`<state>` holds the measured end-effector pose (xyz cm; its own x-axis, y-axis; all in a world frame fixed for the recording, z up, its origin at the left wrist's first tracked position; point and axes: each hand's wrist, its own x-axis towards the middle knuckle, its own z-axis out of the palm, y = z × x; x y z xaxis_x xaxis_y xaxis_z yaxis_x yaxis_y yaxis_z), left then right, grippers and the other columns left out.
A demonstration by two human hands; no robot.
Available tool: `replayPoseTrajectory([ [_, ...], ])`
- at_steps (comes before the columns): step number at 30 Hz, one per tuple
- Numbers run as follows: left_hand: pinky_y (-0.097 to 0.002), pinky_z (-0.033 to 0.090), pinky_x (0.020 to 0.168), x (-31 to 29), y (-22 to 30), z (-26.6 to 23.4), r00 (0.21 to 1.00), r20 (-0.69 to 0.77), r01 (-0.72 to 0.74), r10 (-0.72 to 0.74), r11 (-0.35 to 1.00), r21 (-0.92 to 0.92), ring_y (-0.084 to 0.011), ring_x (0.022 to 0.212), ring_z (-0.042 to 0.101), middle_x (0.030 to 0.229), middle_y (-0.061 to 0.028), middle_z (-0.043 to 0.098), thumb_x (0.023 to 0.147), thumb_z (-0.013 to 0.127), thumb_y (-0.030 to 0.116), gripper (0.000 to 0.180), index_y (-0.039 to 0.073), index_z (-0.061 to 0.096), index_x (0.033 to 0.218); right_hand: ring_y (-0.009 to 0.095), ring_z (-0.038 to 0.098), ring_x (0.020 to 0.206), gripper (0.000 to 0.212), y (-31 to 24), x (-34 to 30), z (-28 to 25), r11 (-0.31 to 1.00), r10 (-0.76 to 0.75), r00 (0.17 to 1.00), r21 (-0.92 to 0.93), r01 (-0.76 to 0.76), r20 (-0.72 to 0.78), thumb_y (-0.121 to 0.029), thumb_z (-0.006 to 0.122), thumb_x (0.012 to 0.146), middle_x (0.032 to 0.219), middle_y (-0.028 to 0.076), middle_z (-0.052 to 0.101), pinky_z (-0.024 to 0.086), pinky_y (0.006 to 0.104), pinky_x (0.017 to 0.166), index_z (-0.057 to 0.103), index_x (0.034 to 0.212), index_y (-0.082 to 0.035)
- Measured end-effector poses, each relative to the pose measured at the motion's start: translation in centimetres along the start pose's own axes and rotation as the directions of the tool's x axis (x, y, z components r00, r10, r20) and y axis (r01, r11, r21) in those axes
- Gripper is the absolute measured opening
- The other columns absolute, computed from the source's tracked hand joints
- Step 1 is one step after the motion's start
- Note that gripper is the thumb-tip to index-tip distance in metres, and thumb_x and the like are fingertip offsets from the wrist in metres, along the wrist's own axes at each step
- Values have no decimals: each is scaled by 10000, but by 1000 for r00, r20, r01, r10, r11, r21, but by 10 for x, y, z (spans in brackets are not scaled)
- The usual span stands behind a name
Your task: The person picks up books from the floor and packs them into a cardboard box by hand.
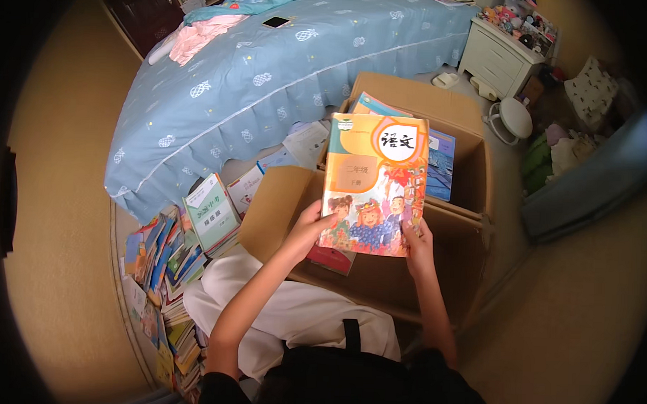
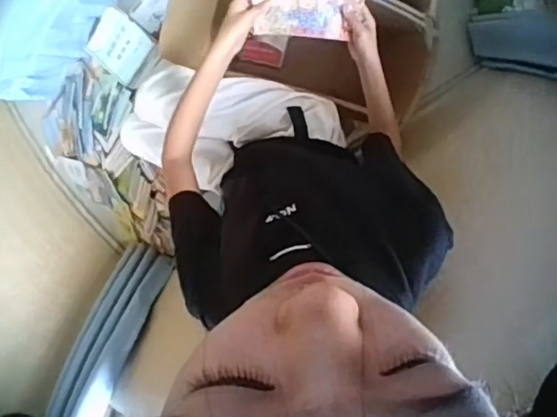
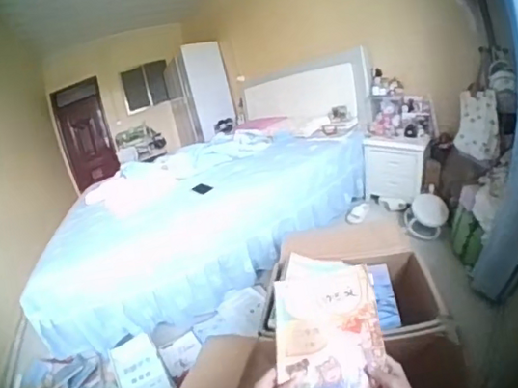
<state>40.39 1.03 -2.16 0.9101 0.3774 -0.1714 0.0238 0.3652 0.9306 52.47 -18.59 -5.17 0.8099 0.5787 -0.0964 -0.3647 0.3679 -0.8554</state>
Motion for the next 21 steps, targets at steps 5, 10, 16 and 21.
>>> replayPoseTrajectory([
  [5,-255,445,756,103,-24,42,996,62,60,-60,998,3,-132,849,568,997,-106,566,814,532,69,327,-19,448,1118,73,536,815,242,-18,59,-71,994,-104,988,23,107,-113,-74,493,852,961,29,560,435,218,703,469,1079,4],
  [10,-249,452,702,189,-53,88,993,54,93,-101,985,143,-125,844,563,921,-80,586,800,523,45,363,-14,437,1148,42,498,724,217,-28,118,-134,991,-125,963,-68,112,-240,-115,499,858,880,-10,549,409,199,655,479,1050,-17],
  [16,-250,415,548,287,-110,110,997,14,-79,80,918,388,-129,632,558,805,-104,611,706,506,-31,392,-18,484,1096,16,388,558,163,-42,193,-189,973,-163,942,-205,105,-294,-134,538,838,689,-60,483,315,176,494,521,968,-37],
  [21,-304,445,682,326,-145,126,995,-39,-62,91,879,473,-233,790,594,872,-160,611,689,512,-18,373,-16,501,1061,12,355,547,116,-34,230,-229,968,-121,937,-246,40,-326,-136,527,842,650,-76,430,284,173,491,530,925,-56],
])
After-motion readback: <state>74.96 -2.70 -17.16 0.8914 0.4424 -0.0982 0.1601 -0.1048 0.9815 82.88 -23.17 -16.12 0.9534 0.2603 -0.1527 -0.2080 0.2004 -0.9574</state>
